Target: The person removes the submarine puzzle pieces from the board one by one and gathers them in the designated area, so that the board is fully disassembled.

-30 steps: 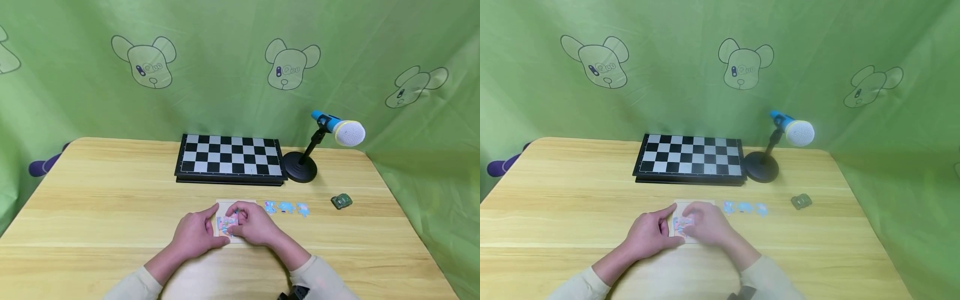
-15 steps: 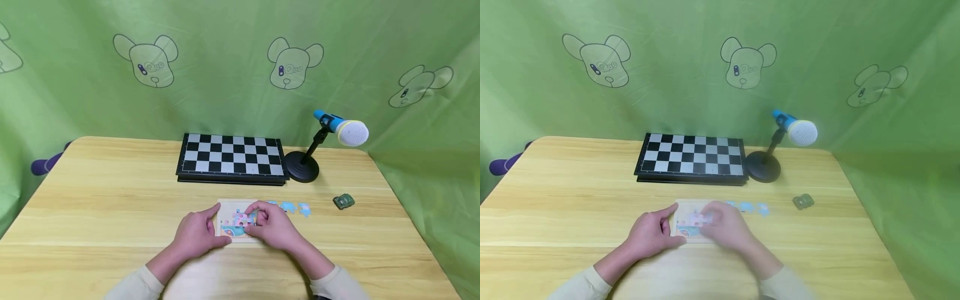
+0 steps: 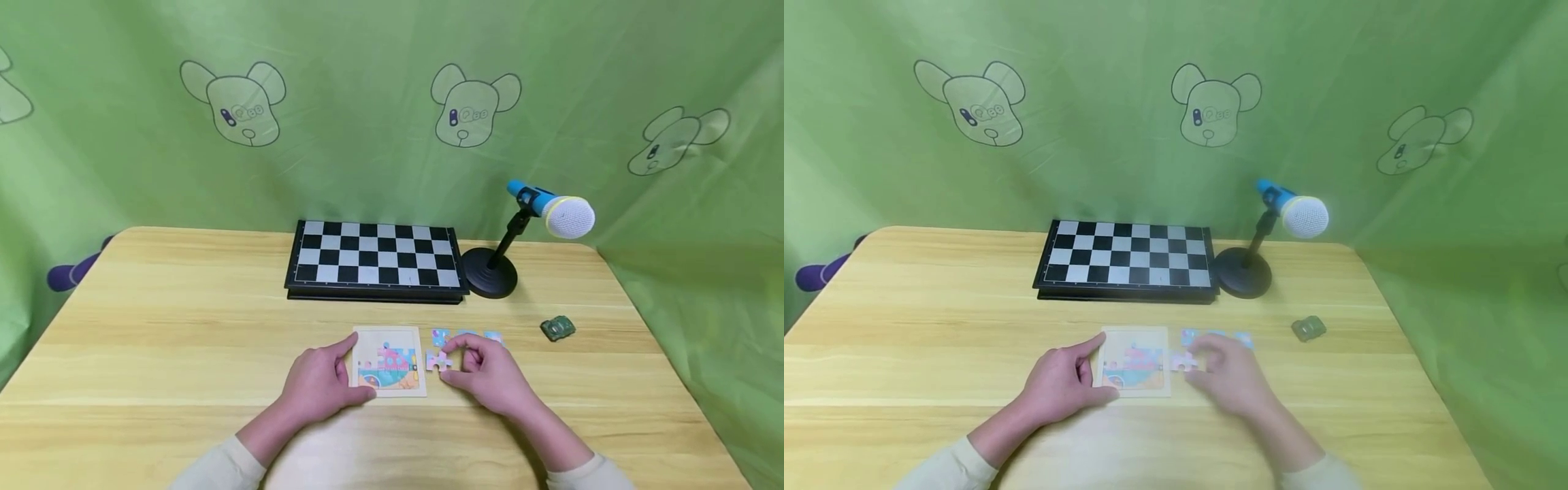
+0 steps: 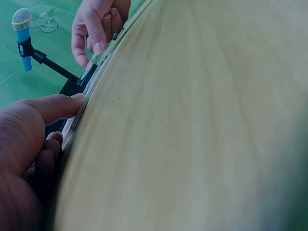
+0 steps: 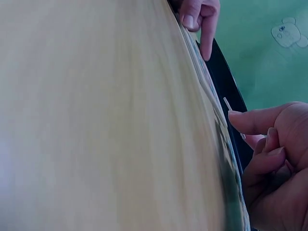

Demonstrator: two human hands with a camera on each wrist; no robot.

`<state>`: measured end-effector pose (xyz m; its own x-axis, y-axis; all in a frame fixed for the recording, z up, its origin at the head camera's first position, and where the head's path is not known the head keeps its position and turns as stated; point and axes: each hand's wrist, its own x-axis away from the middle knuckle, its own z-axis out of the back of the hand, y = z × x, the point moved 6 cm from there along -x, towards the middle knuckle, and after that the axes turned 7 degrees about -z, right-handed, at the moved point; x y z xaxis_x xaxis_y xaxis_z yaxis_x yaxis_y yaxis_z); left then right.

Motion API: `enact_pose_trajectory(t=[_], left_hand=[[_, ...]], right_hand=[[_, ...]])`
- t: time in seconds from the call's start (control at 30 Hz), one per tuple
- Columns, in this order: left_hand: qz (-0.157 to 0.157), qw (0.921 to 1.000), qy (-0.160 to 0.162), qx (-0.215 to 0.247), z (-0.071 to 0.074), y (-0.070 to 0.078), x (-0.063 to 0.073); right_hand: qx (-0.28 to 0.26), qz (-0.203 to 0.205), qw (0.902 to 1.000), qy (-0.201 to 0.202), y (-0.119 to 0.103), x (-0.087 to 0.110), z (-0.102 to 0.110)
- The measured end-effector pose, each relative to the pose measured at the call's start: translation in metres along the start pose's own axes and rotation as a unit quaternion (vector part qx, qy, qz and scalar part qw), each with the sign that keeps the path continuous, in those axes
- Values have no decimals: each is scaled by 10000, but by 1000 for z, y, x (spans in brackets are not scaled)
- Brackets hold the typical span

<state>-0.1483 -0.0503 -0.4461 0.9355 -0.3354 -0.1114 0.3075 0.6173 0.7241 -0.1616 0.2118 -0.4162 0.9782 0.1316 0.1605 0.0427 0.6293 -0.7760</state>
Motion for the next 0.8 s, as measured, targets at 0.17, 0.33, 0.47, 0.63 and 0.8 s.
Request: enact_pose_trajectory(t=[0.17, 0.33, 0.47, 0.63, 0.8], left_hand=[[38, 10000, -5, 25, 0, -1, 1], [42, 10000, -12, 28, 0, 0, 1], [38, 10000, -14, 6, 0, 0, 0], [36, 10000, -3, -1, 0, 0, 0], [37, 10000, -5, -2, 0, -1, 0]], right_hand=[[164, -129, 9998, 54, 10, -1, 6], [211, -244, 9995, -40, 17, -4, 7], [173, -304, 9993, -99, 19, -5, 7], [133, -329, 9993, -131, 19, -6, 7], [70, -341, 9994, -84, 19, -6, 7]])
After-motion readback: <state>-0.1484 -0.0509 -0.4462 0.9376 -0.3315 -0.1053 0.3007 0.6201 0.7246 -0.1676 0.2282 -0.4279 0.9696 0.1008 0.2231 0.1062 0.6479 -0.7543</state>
